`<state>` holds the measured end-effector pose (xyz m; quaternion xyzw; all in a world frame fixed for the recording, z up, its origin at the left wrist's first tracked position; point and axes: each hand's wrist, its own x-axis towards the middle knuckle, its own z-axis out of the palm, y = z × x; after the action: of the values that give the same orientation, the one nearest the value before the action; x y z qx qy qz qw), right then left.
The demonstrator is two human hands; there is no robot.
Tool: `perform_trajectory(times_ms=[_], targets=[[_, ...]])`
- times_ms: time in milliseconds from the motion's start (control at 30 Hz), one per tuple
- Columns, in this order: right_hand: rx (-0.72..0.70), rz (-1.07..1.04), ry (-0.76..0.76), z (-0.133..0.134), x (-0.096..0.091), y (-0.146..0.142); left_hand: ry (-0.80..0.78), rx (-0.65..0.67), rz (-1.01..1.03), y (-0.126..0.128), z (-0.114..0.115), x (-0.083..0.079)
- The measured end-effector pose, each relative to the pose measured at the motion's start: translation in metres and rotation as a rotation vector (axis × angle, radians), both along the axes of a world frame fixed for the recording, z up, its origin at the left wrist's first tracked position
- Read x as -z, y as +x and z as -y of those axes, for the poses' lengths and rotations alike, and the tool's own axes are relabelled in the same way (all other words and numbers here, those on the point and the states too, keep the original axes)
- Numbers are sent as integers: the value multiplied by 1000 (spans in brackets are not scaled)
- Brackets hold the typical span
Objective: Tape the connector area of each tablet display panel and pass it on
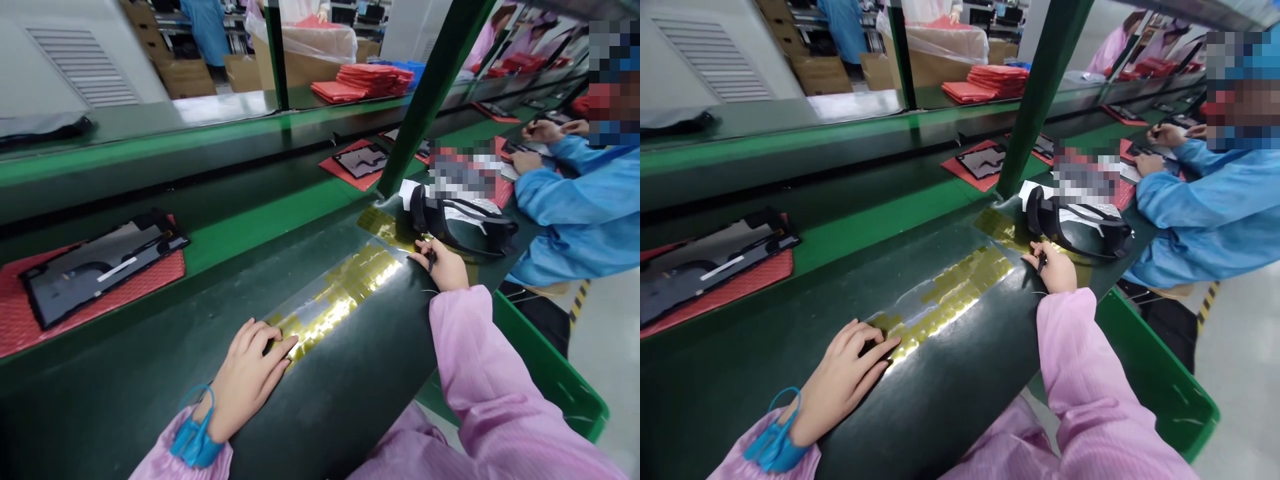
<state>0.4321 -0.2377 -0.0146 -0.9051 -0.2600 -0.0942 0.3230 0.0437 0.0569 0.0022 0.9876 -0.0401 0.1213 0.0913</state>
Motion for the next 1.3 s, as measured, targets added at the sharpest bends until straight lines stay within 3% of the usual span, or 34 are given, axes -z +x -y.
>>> perform_trajectory(times_ms=[400, 667, 933, 1100, 1300], targets=[[-28, 143, -121, -1, 13, 1, 75, 73, -32, 6, 5, -3], [-141, 144, -90, -28, 10, -44, 59, 86, -20, 17, 12, -1], [-18, 191, -119, -39, 15, -73, 58, 131, -32, 14, 15, 2], [59, 271, -204, -40, 11, -78, 70, 180, -26, 21, 27, 0], [69, 222, -218, -45, 10, -76, 63, 167, -40, 35, 40, -2]])
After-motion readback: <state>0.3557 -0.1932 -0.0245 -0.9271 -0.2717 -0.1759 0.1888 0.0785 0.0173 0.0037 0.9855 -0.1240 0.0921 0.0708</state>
